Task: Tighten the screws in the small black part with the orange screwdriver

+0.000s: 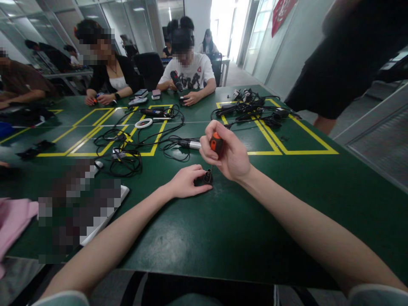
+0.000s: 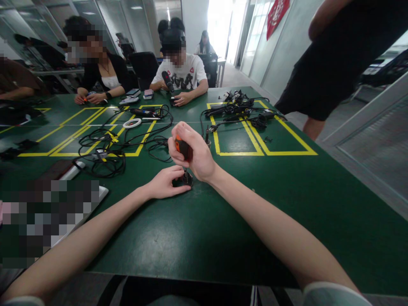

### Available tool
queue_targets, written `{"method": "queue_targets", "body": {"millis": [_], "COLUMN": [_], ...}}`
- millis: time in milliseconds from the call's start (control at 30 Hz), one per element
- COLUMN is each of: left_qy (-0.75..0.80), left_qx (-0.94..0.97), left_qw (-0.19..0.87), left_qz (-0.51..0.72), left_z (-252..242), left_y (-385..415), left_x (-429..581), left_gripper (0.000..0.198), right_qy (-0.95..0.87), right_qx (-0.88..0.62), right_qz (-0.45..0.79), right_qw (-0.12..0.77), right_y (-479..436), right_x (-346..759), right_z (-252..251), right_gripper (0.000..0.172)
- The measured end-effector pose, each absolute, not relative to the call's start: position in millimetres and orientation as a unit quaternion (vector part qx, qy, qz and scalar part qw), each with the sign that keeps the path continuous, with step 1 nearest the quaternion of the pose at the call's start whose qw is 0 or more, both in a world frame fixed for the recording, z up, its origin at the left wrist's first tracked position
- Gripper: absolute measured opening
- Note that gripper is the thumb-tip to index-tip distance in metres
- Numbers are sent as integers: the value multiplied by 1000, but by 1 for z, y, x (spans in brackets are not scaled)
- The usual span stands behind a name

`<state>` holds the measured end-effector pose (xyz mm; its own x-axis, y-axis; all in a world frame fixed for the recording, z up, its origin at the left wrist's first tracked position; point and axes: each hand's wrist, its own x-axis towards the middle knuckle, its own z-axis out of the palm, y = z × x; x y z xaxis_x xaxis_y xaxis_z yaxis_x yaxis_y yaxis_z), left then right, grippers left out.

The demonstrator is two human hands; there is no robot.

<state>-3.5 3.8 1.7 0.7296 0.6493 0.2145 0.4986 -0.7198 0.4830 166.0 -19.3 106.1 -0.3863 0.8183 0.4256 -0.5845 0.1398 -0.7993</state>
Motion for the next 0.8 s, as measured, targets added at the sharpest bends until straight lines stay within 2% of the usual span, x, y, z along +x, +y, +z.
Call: {"method": "queue_targets", "body": {"millis": [200,433,700,800], "left_qy": [316,316,311,314], "left_qx": [908,908,907,907], "left_qw": [202,202,207,204], "left_qz": [189,187,193,192], "left_z": [1,1,1,1], "left_y": [4,4,4,4], "left_x": [-3,-3,-3,-3], "left_gripper": [33,34,34,34], "right_qy": [-524,-524,-535,-530], "right_qx": [-150,-109,-101,-83], "right_qz": [647,651,664,675], "right_qw": [533,538,511,507], "right_y": [-18,-20,-18,-19], "right_x": [165,166,167,167], "right_z": [110,106,110,108], "right_gripper": [60,44,58,53]}}
